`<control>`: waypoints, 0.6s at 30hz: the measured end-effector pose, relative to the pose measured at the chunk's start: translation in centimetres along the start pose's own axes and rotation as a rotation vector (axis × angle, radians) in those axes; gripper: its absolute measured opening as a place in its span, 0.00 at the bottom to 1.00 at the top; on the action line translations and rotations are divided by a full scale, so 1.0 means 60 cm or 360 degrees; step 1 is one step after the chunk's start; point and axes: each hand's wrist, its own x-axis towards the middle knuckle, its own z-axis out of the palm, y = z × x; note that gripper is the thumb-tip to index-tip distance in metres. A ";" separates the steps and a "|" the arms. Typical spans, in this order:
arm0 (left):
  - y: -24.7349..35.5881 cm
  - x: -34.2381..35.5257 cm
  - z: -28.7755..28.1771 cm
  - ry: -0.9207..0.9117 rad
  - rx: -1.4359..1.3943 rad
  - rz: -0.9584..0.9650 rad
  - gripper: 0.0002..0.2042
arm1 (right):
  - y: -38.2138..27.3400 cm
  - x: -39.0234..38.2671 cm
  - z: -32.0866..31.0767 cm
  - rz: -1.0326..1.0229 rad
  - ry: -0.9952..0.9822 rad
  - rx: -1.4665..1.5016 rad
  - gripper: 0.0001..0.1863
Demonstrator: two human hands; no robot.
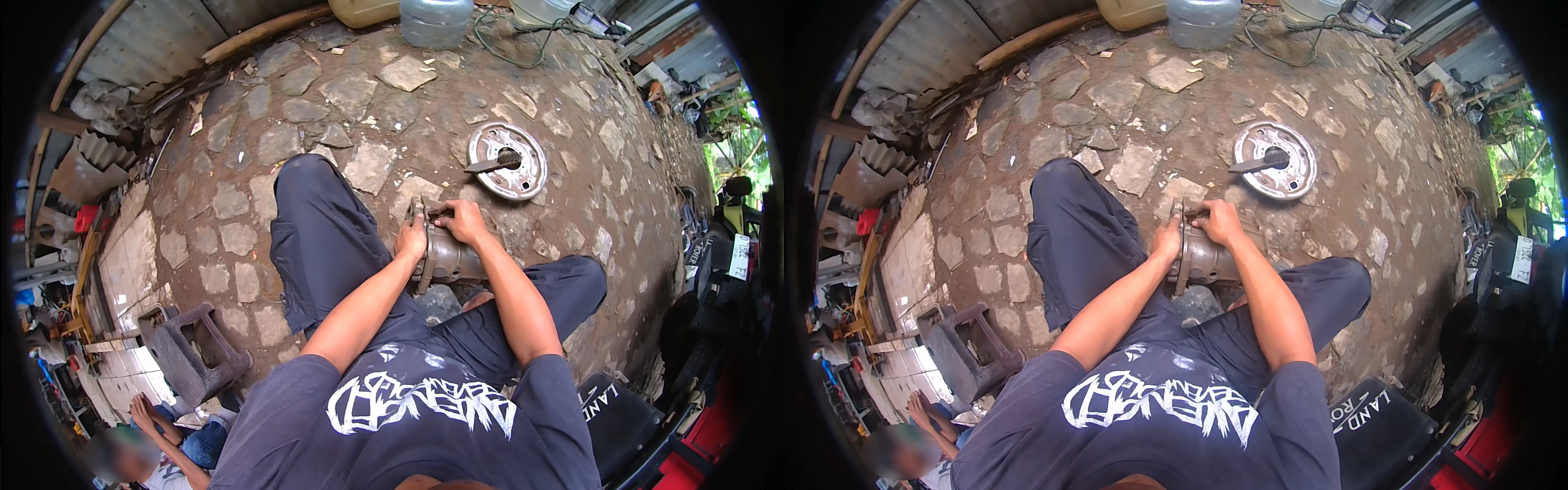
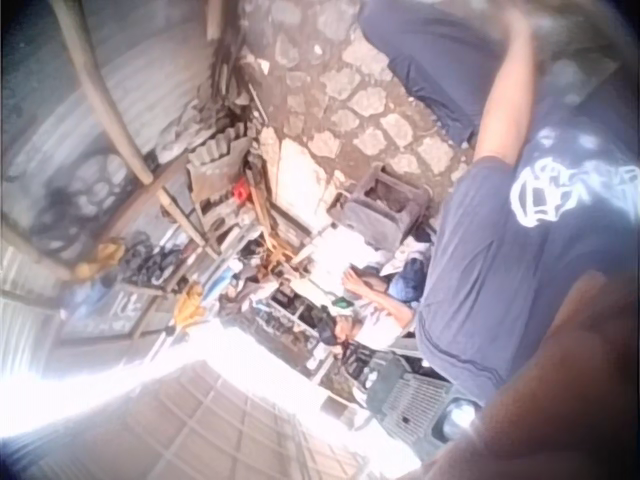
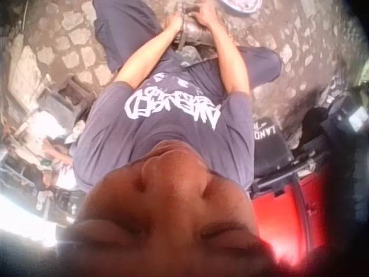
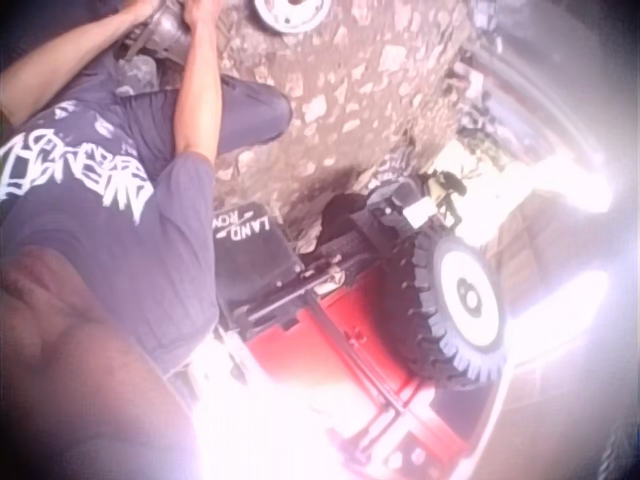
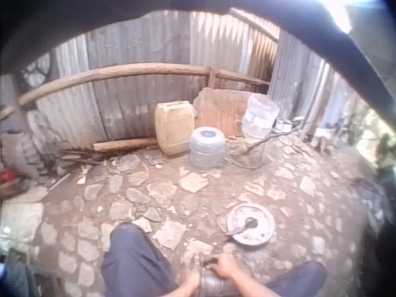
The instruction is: The person sits on the ground and repeatedly picks up small metal clips, inserts them into a cylindrical mechanical housing, and removes them again. The person handles the clips and the housing by hand without using tools.
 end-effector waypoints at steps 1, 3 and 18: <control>0.005 -0.005 0.001 -0.0003 0.0004 0.0005 0.37 | 0.002 0.001 -0.001 -0.0017 0.0023 0.0051 0.18; 0.018 -0.013 0.003 -0.0009 0.0053 -0.0009 0.37 | 0.006 0.010 -0.011 -0.0023 0.0164 -0.0030 0.18; 0.003 0.003 0.019 -0.0016 -0.0032 0.0055 0.32 | -0.011 0.024 0.013 -0.0091 0.0075 -0.0229 0.12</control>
